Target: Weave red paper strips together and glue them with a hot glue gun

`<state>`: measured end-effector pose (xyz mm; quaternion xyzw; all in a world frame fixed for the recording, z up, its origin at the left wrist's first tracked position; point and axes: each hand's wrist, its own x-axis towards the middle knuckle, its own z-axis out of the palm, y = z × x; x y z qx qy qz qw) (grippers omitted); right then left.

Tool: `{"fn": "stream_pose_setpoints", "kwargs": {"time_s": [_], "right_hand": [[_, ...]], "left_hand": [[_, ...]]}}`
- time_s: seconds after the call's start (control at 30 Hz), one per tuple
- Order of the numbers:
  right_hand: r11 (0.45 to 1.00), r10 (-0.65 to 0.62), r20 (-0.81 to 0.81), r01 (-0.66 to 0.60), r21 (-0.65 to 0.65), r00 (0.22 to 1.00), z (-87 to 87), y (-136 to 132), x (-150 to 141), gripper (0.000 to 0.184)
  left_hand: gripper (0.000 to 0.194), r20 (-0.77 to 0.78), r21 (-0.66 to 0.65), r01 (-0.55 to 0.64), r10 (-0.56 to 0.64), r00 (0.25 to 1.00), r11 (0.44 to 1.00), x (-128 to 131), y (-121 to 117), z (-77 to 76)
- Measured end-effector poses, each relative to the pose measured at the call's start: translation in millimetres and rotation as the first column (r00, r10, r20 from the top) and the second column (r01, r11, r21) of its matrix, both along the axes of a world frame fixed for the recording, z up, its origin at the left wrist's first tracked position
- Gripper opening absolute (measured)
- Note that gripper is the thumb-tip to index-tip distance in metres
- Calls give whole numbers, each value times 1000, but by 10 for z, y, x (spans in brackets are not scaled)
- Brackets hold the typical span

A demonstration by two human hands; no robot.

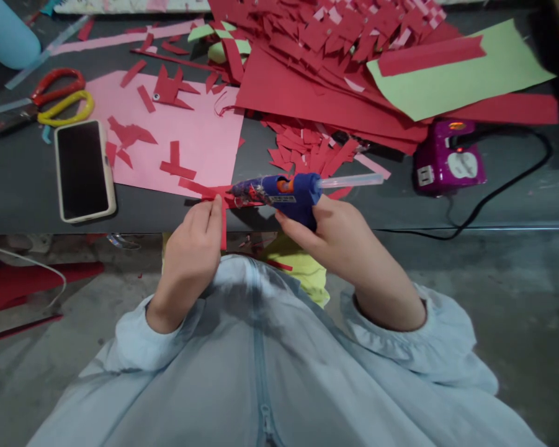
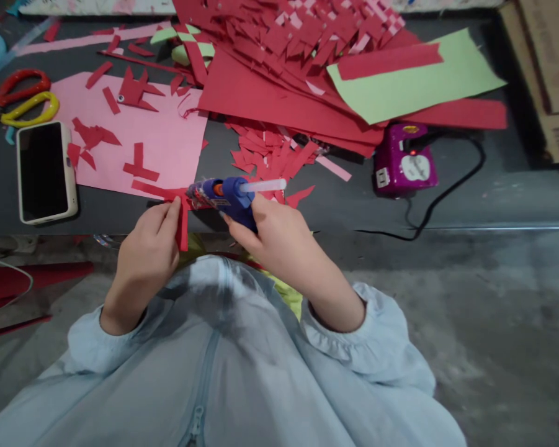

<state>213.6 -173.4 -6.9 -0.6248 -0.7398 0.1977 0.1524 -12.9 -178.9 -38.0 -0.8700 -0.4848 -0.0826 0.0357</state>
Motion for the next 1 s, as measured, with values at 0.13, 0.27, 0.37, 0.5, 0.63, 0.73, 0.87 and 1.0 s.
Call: {"fn": "stream_pose_setpoints", "kwargs": {"time_s": [0.13,0.27,0.37,0.5,0.63,0.73,0.87,1.0], "right_hand": [[991,-39,26,35,131,999,-77,-24,76,27],[951,-49,64,27,309,997,-185,-54,90,25],[901,-58,97,10,433,994,-265,-67,86,31],[873,-89,215,-27,486,973,-340,-81,69,37],[882,-84,275,-57,467,958,-364,-80,4,43],[901,-108,296,-33,433,949,-344,-57,-68,43],[909,-122,350,-36,415,929,-315,-11,-136,43],[913,-114,371,-51,406,921,-325,26,-153,42]], "left_hand": [[54,23,0,-20,20,1000,1000,23,4,3],[47,37,19,-47,46,998,999,71,10,-3],[49,32,17,-68,67,997,998,101,8,-4],[64,27,-13,-72,72,997,997,113,-9,19],[86,50,-83,-75,79,996,994,105,-22,38],[105,83,-81,-61,68,994,995,97,-23,26],[112,93,-76,-62,69,993,995,82,-17,0],[111,92,-41,-55,59,994,998,78,-13,-9]]}}
